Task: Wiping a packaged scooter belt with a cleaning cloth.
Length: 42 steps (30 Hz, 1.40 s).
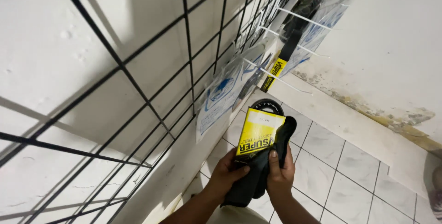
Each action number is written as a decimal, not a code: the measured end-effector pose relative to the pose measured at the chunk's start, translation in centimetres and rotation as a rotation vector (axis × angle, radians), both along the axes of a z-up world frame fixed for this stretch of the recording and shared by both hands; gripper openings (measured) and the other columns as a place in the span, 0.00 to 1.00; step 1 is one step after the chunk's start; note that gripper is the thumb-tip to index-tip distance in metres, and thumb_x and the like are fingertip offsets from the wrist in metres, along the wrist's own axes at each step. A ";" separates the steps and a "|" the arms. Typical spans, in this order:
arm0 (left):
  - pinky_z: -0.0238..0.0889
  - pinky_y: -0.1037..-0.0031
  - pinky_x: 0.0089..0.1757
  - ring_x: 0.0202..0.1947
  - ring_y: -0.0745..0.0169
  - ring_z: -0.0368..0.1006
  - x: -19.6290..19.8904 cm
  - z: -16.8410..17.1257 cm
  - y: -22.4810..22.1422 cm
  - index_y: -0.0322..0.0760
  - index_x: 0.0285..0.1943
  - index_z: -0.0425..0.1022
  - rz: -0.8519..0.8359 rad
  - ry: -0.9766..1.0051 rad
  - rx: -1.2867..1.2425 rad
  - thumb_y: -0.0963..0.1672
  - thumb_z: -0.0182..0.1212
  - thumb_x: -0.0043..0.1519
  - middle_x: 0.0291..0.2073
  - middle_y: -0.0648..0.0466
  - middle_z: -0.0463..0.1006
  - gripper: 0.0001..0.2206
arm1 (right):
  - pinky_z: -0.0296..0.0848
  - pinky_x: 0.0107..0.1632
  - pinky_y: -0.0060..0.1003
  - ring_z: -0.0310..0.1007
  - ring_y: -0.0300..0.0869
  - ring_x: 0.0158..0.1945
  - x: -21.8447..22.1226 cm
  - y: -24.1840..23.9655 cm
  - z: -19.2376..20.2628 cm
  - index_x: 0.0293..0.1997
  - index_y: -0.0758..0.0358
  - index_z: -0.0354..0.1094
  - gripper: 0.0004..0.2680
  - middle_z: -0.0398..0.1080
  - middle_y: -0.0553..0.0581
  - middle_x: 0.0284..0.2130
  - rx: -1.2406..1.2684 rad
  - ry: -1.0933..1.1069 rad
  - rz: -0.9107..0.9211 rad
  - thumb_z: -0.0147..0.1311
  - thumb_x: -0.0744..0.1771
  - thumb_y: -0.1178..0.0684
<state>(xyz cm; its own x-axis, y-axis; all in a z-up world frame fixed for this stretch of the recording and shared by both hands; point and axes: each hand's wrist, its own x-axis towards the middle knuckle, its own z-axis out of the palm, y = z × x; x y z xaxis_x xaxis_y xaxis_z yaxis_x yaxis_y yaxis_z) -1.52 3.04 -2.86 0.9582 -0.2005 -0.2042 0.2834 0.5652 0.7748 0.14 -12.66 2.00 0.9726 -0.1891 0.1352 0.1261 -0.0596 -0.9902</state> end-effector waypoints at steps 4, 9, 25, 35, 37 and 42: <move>0.65 0.70 0.53 0.49 0.61 0.74 -0.1 2.2 0.4 0.32 0.69 0.68 -0.025 0.060 0.028 0.37 0.58 0.61 0.54 0.47 0.80 0.24 | 0.64 0.57 0.36 0.68 0.43 0.53 0.9 -0.1 -0.3 0.73 0.68 0.53 0.21 0.70 0.62 0.55 0.010 0.014 0.019 0.43 0.70 0.53; 0.65 0.69 0.51 0.48 0.59 0.72 0.5 1.2 0.2 0.34 0.71 0.67 -0.013 0.106 -0.093 0.35 0.57 0.60 0.54 0.46 0.79 0.26 | 0.41 0.77 0.59 0.33 0.67 0.80 4.6 -2.2 2.1 0.70 0.72 0.54 0.20 0.44 0.74 0.74 -0.768 -0.514 0.149 0.45 0.69 0.57; 0.76 0.66 0.50 0.53 0.53 0.74 0.8 -0.2 0.6 0.37 0.76 0.57 -0.136 0.077 -0.138 0.33 0.54 0.62 0.59 0.44 0.73 0.30 | 0.23 0.73 0.69 0.56 0.45 0.73 5.0 -7.8 3.2 0.64 0.45 0.66 0.23 0.63 0.49 0.68 -1.213 -0.587 0.352 0.60 0.61 0.52; 0.74 0.67 0.50 0.52 0.53 0.75 1.0 -0.9 0.1 0.37 0.76 0.57 -0.075 -0.042 -0.176 0.31 0.53 0.57 0.60 0.44 0.72 0.35 | 0.28 0.72 0.69 0.52 0.40 0.74 0.8 -4.9 1.6 0.63 0.40 0.67 0.23 0.62 0.44 0.68 -1.176 -0.685 0.490 0.63 0.60 0.53; 0.72 0.72 0.49 0.52 0.56 0.74 0.6 -0.9 0.3 0.38 0.77 0.56 -0.072 -0.016 -0.186 0.29 0.52 0.55 0.60 0.45 0.73 0.37 | 0.25 0.73 0.63 0.54 0.38 0.73 1.2 -5.4 1.3 0.60 0.41 0.70 0.22 0.64 0.43 0.67 -1.106 -0.688 0.511 0.65 0.59 0.55; 0.61 0.64 0.60 0.60 0.55 0.68 -0.2 1.4 -0.4 0.34 0.75 0.57 -0.162 -0.087 -0.117 0.33 0.54 0.58 0.61 0.46 0.73 0.32 | 0.18 0.72 0.67 0.48 0.46 0.77 5.0 -6.8 4.4 0.70 0.47 0.60 0.21 0.57 0.49 0.72 -1.199 -0.591 0.406 0.52 0.66 0.48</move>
